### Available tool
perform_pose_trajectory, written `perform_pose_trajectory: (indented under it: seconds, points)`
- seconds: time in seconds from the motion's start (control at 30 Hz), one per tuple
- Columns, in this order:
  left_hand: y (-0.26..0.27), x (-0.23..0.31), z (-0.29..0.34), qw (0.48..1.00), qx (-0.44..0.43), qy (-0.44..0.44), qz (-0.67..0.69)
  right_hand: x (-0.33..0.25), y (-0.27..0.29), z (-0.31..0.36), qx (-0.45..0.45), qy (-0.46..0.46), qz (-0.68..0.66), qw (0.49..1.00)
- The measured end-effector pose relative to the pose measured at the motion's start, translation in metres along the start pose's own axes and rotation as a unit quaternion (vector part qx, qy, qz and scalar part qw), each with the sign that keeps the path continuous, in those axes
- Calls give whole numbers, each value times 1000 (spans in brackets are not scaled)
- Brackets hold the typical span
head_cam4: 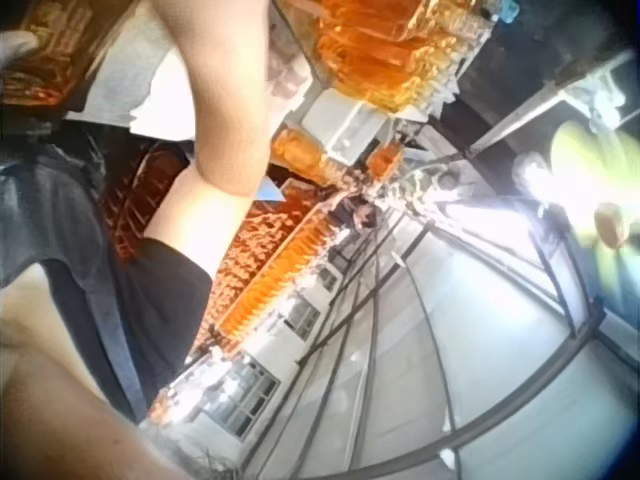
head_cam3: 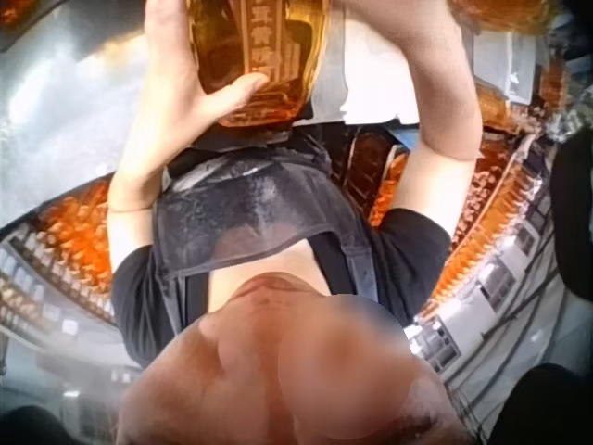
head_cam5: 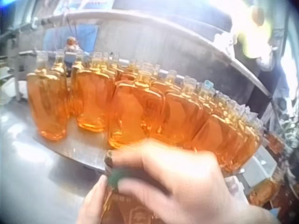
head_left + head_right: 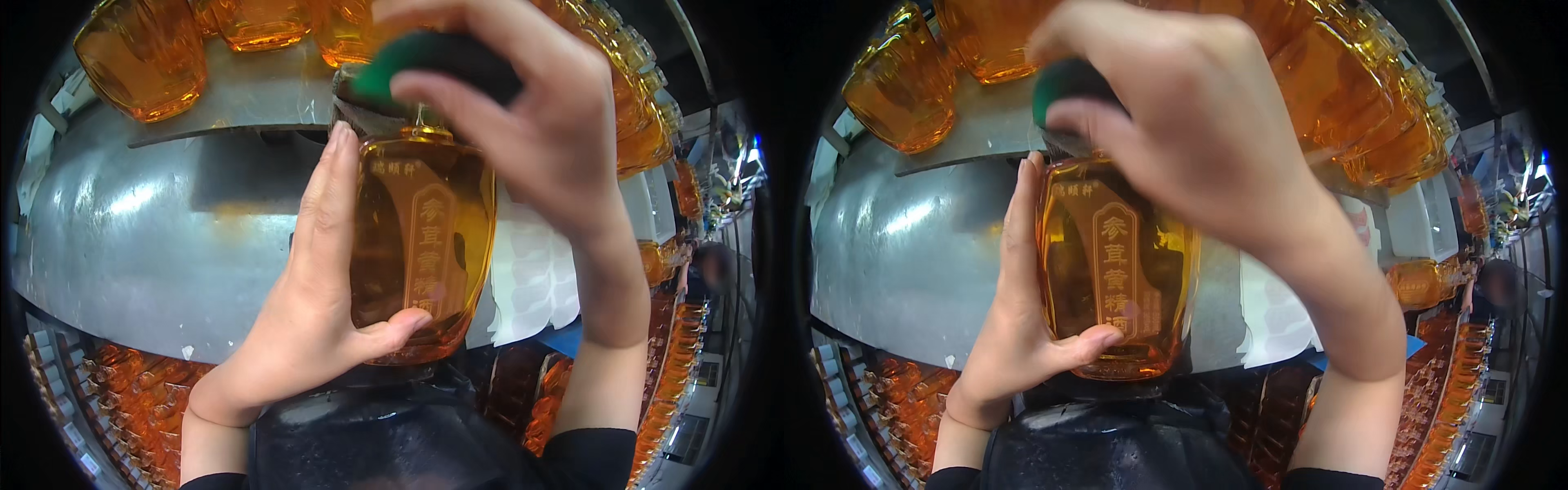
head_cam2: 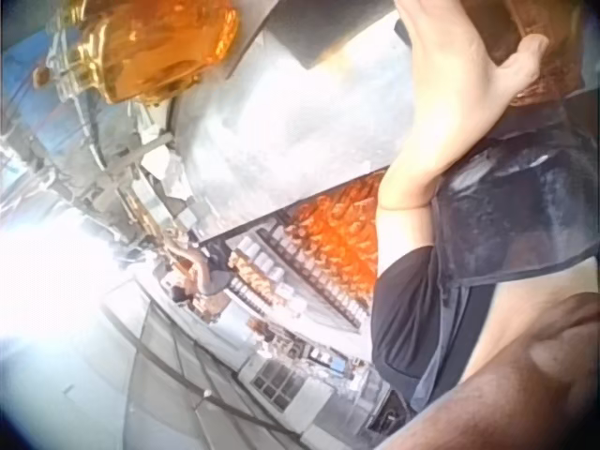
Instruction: The person applies adhesive labels to amber-colored glass bottles on a metal workbench. They pick up a bottle, place a label on the front, and smooth it down with a green plastic squeegee to remove air bubbles. The person repeats this process for multiple bottles, moving finished units aside.
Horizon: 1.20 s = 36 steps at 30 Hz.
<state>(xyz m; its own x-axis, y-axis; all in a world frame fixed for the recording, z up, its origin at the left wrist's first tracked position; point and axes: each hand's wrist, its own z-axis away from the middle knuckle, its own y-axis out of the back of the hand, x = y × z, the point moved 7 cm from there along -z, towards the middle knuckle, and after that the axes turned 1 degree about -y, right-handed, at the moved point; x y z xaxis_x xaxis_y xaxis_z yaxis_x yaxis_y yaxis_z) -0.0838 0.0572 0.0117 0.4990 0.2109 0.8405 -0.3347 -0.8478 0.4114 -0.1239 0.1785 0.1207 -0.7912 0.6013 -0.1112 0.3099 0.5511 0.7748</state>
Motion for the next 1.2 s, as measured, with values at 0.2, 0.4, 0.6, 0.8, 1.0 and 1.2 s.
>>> perform_pose_trajectory:
  seconds: [0.2, 0.4, 0.6, 0.8, 1.0, 1.2]
  points:
    - [20, -14, 18, 987, 62, 114, 95, -82, 14, 78, -107, 20, -6, 994]
    - [26, 7, 29, 991, 107, 72, 42, -40, 28, 47, -32, -40, -11, 999]
    - [29, -3, 37, 985, 134, 90, 64, -93, 16, 97, -164, 24, -37, 985]
    - [35, 4, 35, 982, 176, 53, 48, -19, -9, -10, -85, 6, -19, 996]
    - [70, 9, 40, 987, 158, 18, 6, -75, -12, 44, -81, 109, -26, 990]
    - [38, 35, -63, 948, 97, -197, -228, -45, 6, 37, 5, 30, 75, 997]
